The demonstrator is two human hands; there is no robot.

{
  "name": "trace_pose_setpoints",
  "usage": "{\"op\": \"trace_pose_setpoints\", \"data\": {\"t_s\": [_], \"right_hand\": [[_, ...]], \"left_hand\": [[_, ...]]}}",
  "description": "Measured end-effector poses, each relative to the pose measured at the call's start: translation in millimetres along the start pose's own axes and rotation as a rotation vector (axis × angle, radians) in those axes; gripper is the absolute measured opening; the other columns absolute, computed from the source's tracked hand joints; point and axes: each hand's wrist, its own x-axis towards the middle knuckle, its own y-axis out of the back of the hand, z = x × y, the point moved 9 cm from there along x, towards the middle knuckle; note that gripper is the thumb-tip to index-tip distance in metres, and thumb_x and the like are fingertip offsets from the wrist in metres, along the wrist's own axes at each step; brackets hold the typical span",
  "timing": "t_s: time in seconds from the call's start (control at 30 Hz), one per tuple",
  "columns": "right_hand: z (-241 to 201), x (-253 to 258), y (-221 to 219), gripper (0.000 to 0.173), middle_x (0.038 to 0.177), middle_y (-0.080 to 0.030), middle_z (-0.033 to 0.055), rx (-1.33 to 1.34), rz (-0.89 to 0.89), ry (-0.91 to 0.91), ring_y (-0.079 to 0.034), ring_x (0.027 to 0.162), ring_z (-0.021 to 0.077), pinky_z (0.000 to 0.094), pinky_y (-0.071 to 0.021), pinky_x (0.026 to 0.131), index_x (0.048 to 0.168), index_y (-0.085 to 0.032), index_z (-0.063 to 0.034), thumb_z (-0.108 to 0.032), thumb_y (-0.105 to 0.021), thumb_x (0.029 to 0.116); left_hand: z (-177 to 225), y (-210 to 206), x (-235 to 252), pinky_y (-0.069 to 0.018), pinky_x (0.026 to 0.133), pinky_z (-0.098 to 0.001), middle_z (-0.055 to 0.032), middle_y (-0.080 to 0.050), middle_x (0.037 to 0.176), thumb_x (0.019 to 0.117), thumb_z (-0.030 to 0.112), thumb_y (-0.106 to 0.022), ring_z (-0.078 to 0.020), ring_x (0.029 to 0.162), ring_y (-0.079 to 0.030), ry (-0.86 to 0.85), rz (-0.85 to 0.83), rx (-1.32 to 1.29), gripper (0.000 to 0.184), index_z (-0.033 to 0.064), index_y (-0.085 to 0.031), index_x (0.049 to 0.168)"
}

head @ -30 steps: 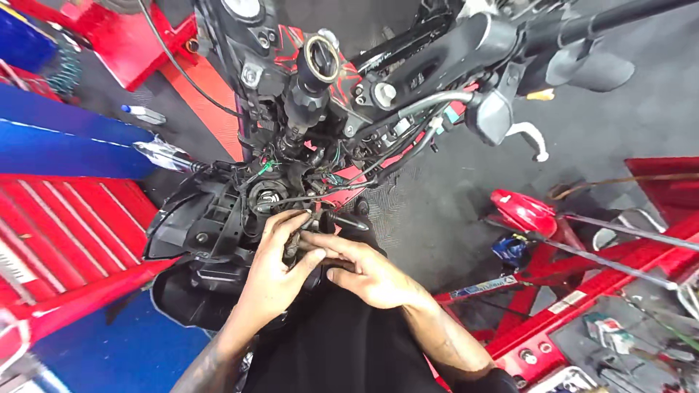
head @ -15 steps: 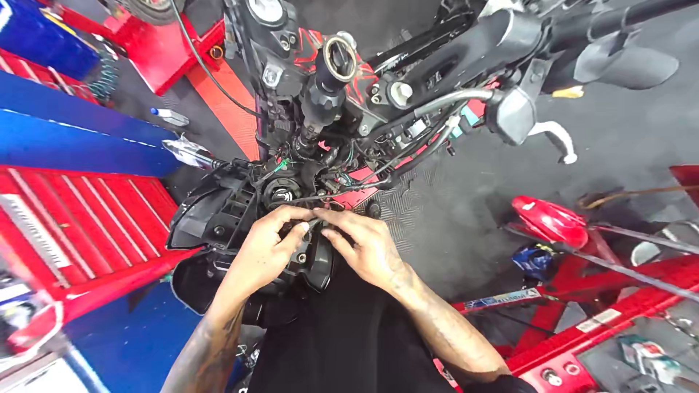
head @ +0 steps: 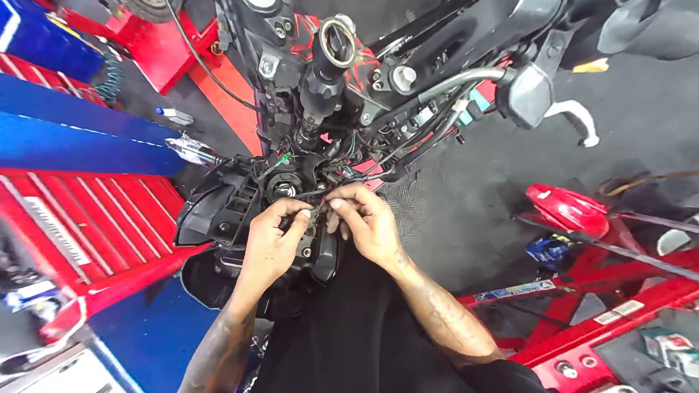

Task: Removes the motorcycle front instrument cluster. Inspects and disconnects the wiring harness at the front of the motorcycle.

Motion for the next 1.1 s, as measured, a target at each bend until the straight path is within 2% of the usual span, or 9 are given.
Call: {"op": "trace_pose_setpoints", "data": {"t_s": [0.07,0.13,0.23,0.37,0.43,0.6,0.73,0.9,1.1], "right_hand": [[1.0,-3.2,11.6,0.018,0.078,-0.072,0.0023,0.019,0.040,-0.015,-0.063,0.057,0.0076,0.0233,-0.0537,0.051,0.116,-0.068,-0.0003,-0.009,-0.055,0.1052],[1.9,-7.3,19.7,0.016,0.079,-0.073,0.0018,-0.017,0.053,-0.018,-0.065,0.060,0.0076,0.0235,-0.0557,0.053,0.113,-0.070,-0.0018,-0.009,-0.060,0.1031],[-1.9,-13.3,21.3,0.013,0.084,-0.074,0.0014,-0.081,0.041,-0.005,-0.069,0.069,0.0077,0.0246,-0.0594,0.061,0.108,-0.073,-0.0036,-0.011,-0.066,0.0997],[-11.4,-17.1,5.8,0.013,0.097,-0.075,0.0015,-0.201,-0.019,0.070,-0.070,0.089,0.0065,0.0271,-0.0593,0.083,0.103,-0.077,-0.0064,-0.016,-0.068,0.0983],[-12.3,-19.3,-3.6,0.014,0.101,-0.075,0.0024,-0.243,-0.031,0.083,-0.070,0.094,0.0082,0.0285,-0.0590,0.086,0.104,-0.077,-0.0072,-0.015,-0.067,0.0983],[-18.7,-16.7,-12.6,0.014,0.102,-0.076,0.0029,-0.362,-0.011,0.115,-0.071,0.094,0.0078,0.0281,-0.0597,0.086,0.107,-0.076,-0.0071,-0.011,-0.065,0.0980],[-34.1,-11.7,-15.4,0.014,0.100,-0.075,0.0051,-0.405,-0.024,0.225,-0.072,0.092,0.0098,0.0285,-0.0600,0.083,0.106,-0.076,-0.0054,-0.012,-0.067,0.0984],[-27.4,-8.4,-18.9,0.013,0.097,-0.075,0.0007,-0.470,-0.060,0.128,-0.070,0.088,0.0068,0.0270,-0.0584,0.079,0.102,-0.077,-0.0105,-0.020,-0.069,0.0973],[-41.3,-13.3,-31.5,0.017,0.094,-0.072,0.0083,-0.664,-0.015,0.383,-0.069,0.087,0.0200,0.0343,-0.0573,0.073,0.110,-0.078,-0.0106,-0.017,-0.067,0.0989]], "left_hand": [[-10.3,1.0,2.4,-0.0489,0.046,-0.0213,0.0029,-0.067,0.083,0.1057,0.018,-0.056,-0.0044,0.051,-0.054,0.106,0.000,-0.137,0.018,0.0068,-0.068,0.111],[-16.1,1.2,3.5,-0.0484,0.044,-0.0212,0.0018,-0.067,0.082,0.1061,0.015,-0.055,-0.0051,0.048,-0.052,0.162,-0.004,-0.224,0.018,0.0052,-0.067,0.113],[-17.0,-0.9,2.5,-0.0500,0.045,-0.0204,0.0002,-0.068,0.085,0.1072,0.013,-0.052,-0.0053,0.049,-0.053,0.189,-0.031,-0.293,0.021,0.0030,-0.067,0.117],[-13.0,0.3,-0.2,-0.0530,0.050,-0.0230,-0.0005,-0.067,0.082,0.1081,0.016,-0.051,-0.0076,0.054,-0.057,0.146,-0.090,-0.257,0.024,0.0031,-0.069,0.117],[-10.3,3.8,-3.9,-0.0550,0.053,-0.0222,-0.0013,-0.069,0.092,0.1066,0.018,-0.054,-0.0068,0.059,-0.060,0.118,-0.118,-0.142,0.024,0.0055,-0.071,0.120],[-11.7,5.4,-7.4,-0.0541,0.058,-0.0188,0.0052,-0.071,0.085,0.1068,0.027,-0.053,-0.0010,0.063,-0.062,0.152,-0.251,0.095,0.025,0.0114,-0.072,0.112],[-10.5,7.3,-5.4,-0.0555,0.057,-0.0202,0.0015,-0.072,0.091,0.1021,0.017,-0.062,-0.0046,0.065,-0.064,0.113,-0.165,-0.060,0.016,0.0081,-0.071,0.112],[-17.9,2.6,-10.1,-0.0569,0.059,-0.0235,-0.0060,-0.072,0.101,0.1003,0.008,-0.063,-0.0101,0.065,-0.065,0.166,-0.192,-0.322,0.023,0.0010,-0.065,0.122],[-19.3,7.4,-11.5,-0.0607,0.065,-0.0240,0.0001,-0.074,0.095,0.0978,0.020,-0.069,-0.0064,0.072,-0.069,0.171,-0.156,-0.065,0.020,0.0088,-0.070,0.114]]}}
